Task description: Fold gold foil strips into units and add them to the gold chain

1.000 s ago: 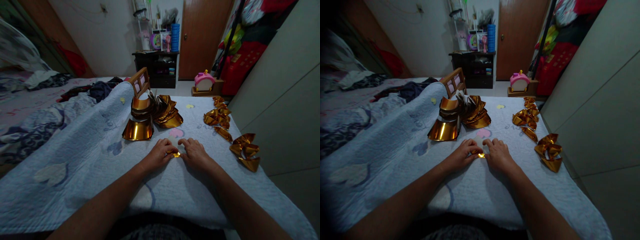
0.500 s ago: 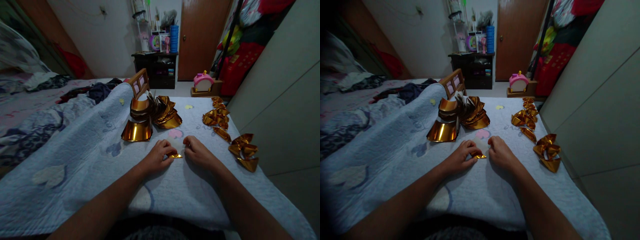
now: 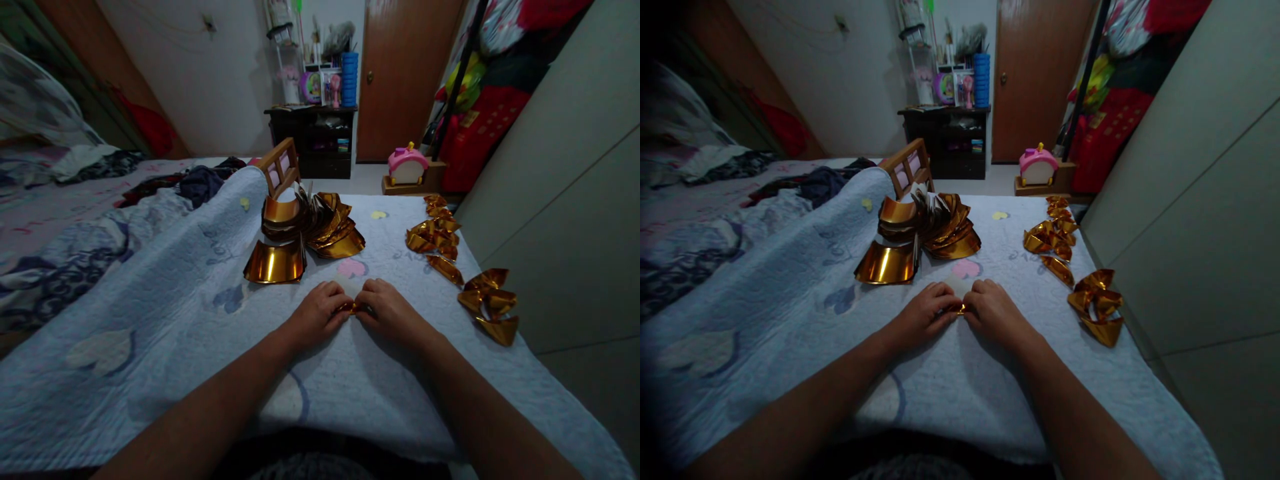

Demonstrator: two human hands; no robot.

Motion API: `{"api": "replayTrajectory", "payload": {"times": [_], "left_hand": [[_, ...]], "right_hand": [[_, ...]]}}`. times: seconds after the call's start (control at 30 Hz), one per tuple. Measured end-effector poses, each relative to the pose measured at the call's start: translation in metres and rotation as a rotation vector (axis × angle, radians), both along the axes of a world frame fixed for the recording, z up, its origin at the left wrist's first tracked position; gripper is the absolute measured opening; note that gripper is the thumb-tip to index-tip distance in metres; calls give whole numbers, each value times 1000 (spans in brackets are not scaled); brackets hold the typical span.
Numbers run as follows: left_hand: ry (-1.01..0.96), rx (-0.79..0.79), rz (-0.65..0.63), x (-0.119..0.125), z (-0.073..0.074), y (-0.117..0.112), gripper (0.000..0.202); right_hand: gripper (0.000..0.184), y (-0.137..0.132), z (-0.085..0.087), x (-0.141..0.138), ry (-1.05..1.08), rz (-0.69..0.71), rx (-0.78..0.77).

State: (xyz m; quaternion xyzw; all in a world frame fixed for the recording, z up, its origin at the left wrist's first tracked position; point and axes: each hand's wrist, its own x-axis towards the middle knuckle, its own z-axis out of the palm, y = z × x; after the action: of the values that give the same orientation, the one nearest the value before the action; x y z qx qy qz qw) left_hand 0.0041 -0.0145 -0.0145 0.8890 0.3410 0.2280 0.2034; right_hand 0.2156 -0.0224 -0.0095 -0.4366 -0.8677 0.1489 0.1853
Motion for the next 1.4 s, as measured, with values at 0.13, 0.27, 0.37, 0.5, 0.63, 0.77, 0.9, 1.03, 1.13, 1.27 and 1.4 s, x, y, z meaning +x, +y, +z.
{"api": "replayTrajectory", "payload": {"times": [0.13,0.27,0.37,0.5,0.63,0.77,0.9,1.03,1.13,1.27,1.4], "left_hand": [[-29,49,-7,0,-3,2,13],[-44,132,7,-1,-3,3,12],[-71,231,37,-1,-3,4,12],[-81,365,67,1,-3,3,17],[-65,398,81,3,-2,-1,18],[-36,347,55,6,0,-5,17],[-22,297,57,9,1,-6,14],[8,283,59,9,0,-5,18],[37,277,57,10,1,-6,20],[32,262,59,11,1,-7,22],[5,247,57,12,0,-7,20]], "right_hand": [[8,1,2,-3,-38,5,80],[12,-1,2,-4,-25,-3,97],[11,-3,2,-7,29,-41,57],[15,-6,3,-13,94,-86,-1],[16,-7,4,-16,137,-106,-16],[17,-5,3,-15,157,-116,-6],[17,-3,1,-10,204,-111,24],[17,-1,-3,-8,232,-120,42],[17,-1,-4,-9,209,-119,24],[18,-3,-2,-13,178,-83,-4],[17,-4,-1,-14,161,-81,-28]]}}
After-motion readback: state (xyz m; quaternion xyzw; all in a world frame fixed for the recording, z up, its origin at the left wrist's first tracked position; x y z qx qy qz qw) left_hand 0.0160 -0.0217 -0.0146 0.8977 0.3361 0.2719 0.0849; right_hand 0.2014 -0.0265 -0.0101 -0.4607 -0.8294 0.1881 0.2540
